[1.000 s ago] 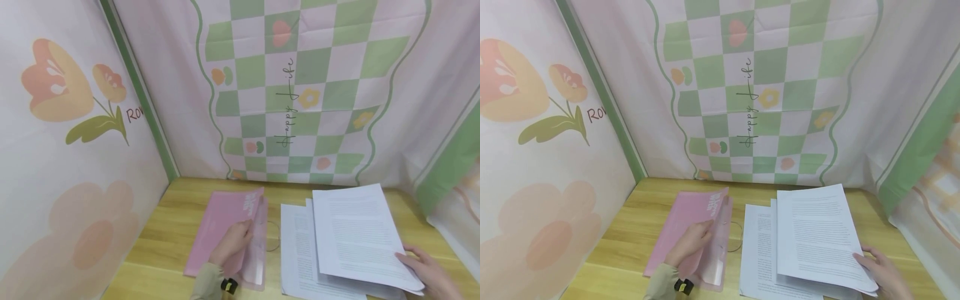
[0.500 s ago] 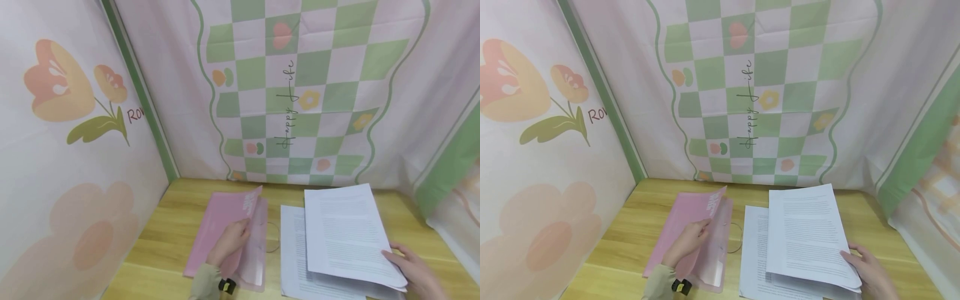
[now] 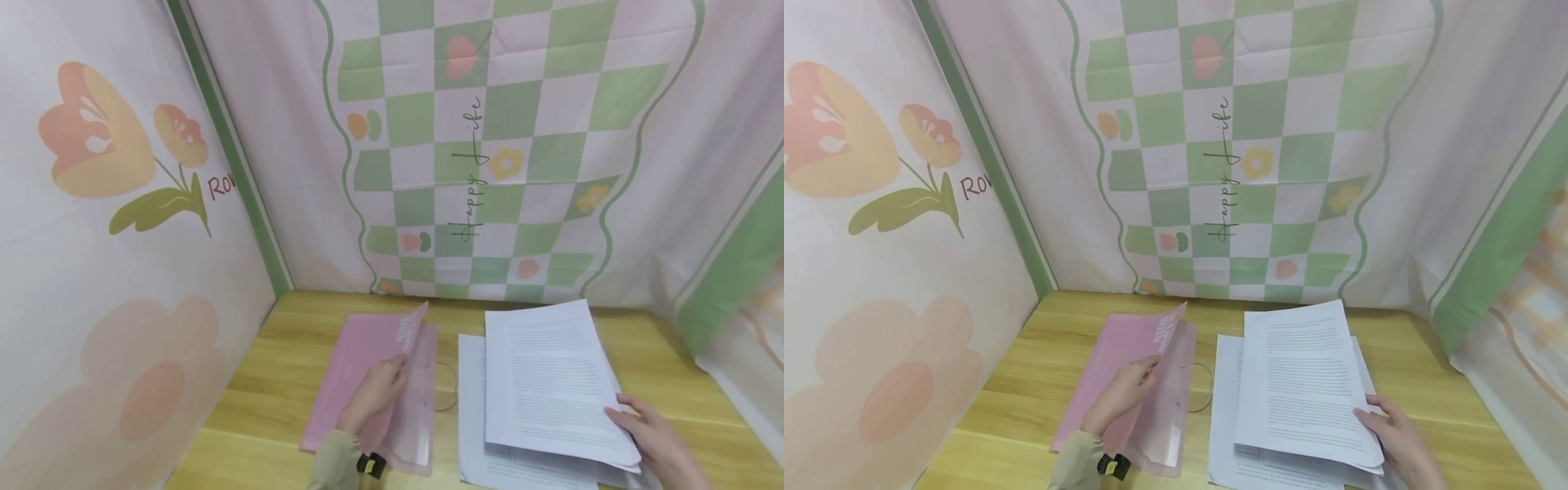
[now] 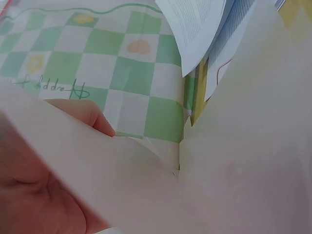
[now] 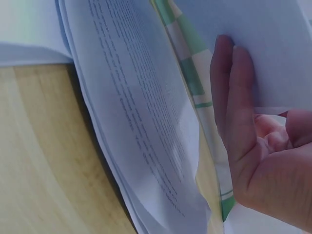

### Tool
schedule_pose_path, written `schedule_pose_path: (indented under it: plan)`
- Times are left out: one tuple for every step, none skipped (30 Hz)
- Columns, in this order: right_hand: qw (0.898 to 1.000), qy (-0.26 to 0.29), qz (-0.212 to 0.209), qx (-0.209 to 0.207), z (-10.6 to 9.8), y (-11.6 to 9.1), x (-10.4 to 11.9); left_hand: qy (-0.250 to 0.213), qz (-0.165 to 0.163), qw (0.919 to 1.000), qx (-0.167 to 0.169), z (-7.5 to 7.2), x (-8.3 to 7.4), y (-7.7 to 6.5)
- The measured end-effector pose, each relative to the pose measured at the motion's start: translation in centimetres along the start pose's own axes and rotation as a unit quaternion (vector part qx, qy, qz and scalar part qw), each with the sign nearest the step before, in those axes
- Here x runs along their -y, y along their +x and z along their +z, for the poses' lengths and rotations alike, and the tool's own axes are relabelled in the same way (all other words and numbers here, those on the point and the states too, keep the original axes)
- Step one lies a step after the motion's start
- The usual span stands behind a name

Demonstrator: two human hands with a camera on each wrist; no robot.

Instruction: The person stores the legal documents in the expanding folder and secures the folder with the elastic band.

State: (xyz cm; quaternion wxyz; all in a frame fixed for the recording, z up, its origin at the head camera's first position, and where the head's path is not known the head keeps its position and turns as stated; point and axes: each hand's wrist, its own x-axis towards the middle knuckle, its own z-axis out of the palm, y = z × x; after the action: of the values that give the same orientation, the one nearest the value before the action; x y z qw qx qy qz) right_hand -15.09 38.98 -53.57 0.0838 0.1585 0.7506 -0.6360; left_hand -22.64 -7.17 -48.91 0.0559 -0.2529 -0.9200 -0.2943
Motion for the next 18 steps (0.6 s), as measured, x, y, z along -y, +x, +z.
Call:
schedule_pose_path:
  plan:
    - [1.000, 0.002, -0.003, 0.001, 0.1, 0.0, 0.0, 0.000, 0.000, 1.0000, -0.001, 0.0, 0.0, 0.0]
    - [1.000, 0.006, -0.004, -0.002, 0.3, -0.1, 0.0, 0.000, 0.001, 1.0000, -0.002, 0.0, 0.0, 0.0]
    - [1.000, 0.011, -0.007, -0.001, 0.4, -0.2, 0.0, -0.001, 0.001, 1.0000, -0.001, 0.0, 0.0, 0.0]
    - [1.000, 0.010, -0.010, 0.000, 0.5, -0.2, 0.0, 0.000, 0.002, 1.0000, -0.002, -0.1, 0.0, 0.1]
    - [1.000, 0.012, -0.011, 0.001, 0.6, -0.3, 0.0, 0.000, 0.003, 1.0000, -0.003, -0.1, -0.1, 0.1]
    - [1.000, 0.014, -0.011, 0.001, 0.6, -0.4, 0.1, 0.000, 0.005, 1.0000, -0.004, 0.0, -0.1, 0.1]
    - [1.000, 0.009, -0.013, 0.003, 0.7, -0.4, 0.1, 0.001, 0.006, 1.0000, -0.005, 0.0, -0.1, 0.0]
    - [1.000, 0.012, -0.011, 0.000, 0.8, -0.4, 0.2, 0.002, 0.007, 0.9999, -0.007, 0.0, -0.1, 0.0]
    - [1.000, 0.008, -0.010, 0.002, 0.8, -0.4, 0.3, 0.002, 0.006, 1.0000, -0.006, 0.0, -0.1, 0.0]
    - [1.000, 0.001, -0.008, 0.001, 0.9, -0.4, 0.4, 0.001, 0.006, 1.0000, -0.006, 0.0, -0.1, 0.0]
    - [1.000, -0.004, -0.007, 0.002, 1.0, -0.4, 0.5, -0.001, 0.005, 1.0000, -0.006, 0.0, -0.2, 0.0]
    - [1.000, -0.004, -0.008, 0.001, 1.1, -0.3, 0.5, -0.003, 0.003, 1.0000, -0.005, 0.0, -0.2, 0.0]
    - [1.000, -0.001, -0.009, 0.001, 1.3, -0.3, 0.6, -0.006, -0.001, 1.0000, -0.003, 0.0, -0.2, 0.0]
    - [1.000, 0.001, -0.007, 0.002, 1.4, -0.3, 0.6, -0.011, -0.004, 0.9999, -0.002, -0.1, -0.2, 0.1]
    - [1.000, 0.000, -0.008, 0.003, 1.5, -0.2, 0.6, -0.014, -0.006, 0.9999, 0.000, -0.1, -0.2, 0.1]
    - [1.000, -0.002, -0.009, 0.003, 1.7, -0.2, 0.6, -0.017, -0.008, 0.9998, 0.001, -0.1, -0.2, 0.1]
    - [1.000, -0.004, -0.008, 0.003, 1.8, -0.3, 0.6, -0.019, -0.011, 0.9998, 0.002, -0.1, -0.1, 0.1]
    - [1.000, -0.003, -0.008, 0.003, 1.9, -0.3, 0.6, -0.020, -0.012, 0.9997, 0.003, -0.1, -0.1, 0.2]
